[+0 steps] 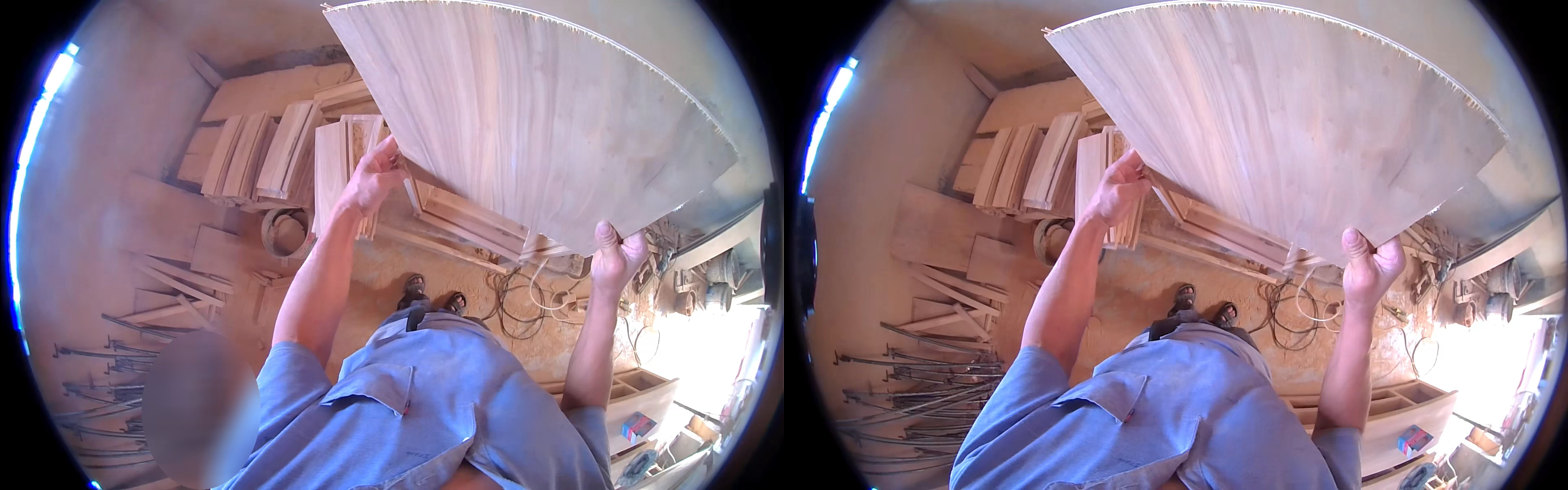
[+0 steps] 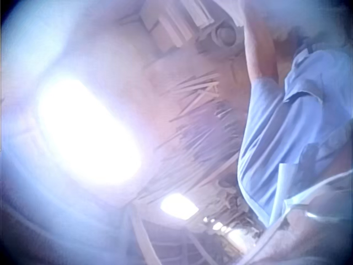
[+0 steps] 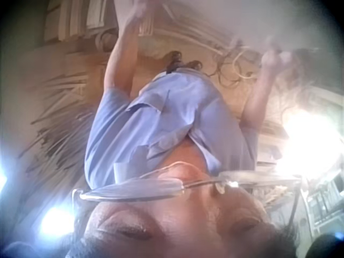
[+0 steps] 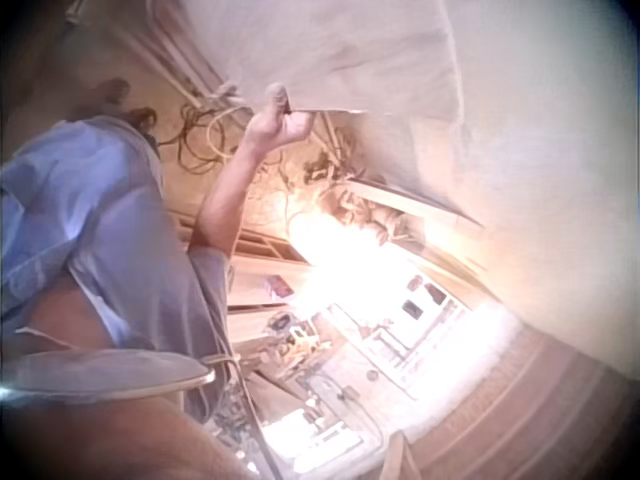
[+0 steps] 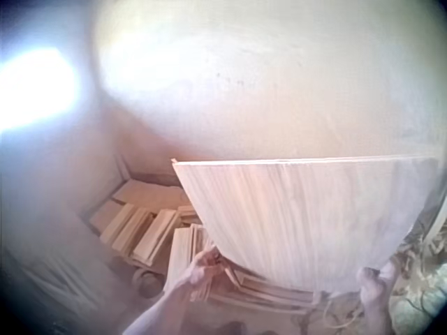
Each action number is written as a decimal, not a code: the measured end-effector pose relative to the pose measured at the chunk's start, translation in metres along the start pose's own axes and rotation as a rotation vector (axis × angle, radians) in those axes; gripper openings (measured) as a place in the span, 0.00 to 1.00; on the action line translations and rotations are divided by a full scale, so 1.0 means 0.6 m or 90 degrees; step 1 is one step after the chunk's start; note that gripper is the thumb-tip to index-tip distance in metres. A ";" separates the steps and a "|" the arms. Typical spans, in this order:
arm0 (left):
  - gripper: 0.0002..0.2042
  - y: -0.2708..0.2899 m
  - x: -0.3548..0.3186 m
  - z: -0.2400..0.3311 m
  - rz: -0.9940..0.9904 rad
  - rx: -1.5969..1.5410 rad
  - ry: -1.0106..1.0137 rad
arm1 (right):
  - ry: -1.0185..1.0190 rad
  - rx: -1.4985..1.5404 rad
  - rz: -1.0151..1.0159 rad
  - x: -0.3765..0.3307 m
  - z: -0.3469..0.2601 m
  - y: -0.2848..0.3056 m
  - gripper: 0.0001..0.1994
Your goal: The person joins wooden panels using a jointer machine and then assembles them into a box using a nail gun and a hammer.
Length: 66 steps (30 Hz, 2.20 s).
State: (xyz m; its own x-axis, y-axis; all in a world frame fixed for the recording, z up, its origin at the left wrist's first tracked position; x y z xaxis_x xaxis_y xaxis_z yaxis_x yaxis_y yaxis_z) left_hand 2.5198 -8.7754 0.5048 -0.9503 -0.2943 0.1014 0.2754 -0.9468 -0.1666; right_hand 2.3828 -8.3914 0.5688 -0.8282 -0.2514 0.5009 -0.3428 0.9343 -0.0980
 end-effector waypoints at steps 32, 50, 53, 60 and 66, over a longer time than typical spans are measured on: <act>0.09 0.070 0.016 -0.063 0.055 0.011 0.057 | -0.048 -0.076 -0.070 0.029 -0.005 -0.041 0.13; 0.13 0.073 0.035 0.009 0.077 0.071 -0.079 | -0.064 -0.038 -0.038 0.029 -0.004 -0.018 0.12; 0.13 0.070 0.027 0.018 0.075 0.080 -0.075 | -0.060 -0.037 -0.034 0.028 -0.007 -0.026 0.12; 0.14 0.079 0.034 0.021 0.074 0.138 -0.107 | -0.054 -0.058 0.000 0.018 -0.012 -0.025 0.10; 0.14 0.054 0.037 0.037 0.057 0.237 -0.118 | -0.051 -0.047 -0.002 0.000 0.038 0.007 0.08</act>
State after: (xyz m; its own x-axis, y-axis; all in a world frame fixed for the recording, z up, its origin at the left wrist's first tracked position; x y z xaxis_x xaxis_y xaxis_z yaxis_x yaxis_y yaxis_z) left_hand 2.5108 -8.8158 0.5234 -0.8876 -0.3638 0.2826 0.4215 -0.8889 0.1793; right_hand 2.3716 -8.3934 0.5488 -0.8611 -0.2717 0.4298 -0.3146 0.9488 -0.0304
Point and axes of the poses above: each hand's wrist, its own x-axis towards the middle knuckle, its own y-axis out of the back of the hand, z = x × y, the point moved 6 cm from there along x, towards the middle knuckle
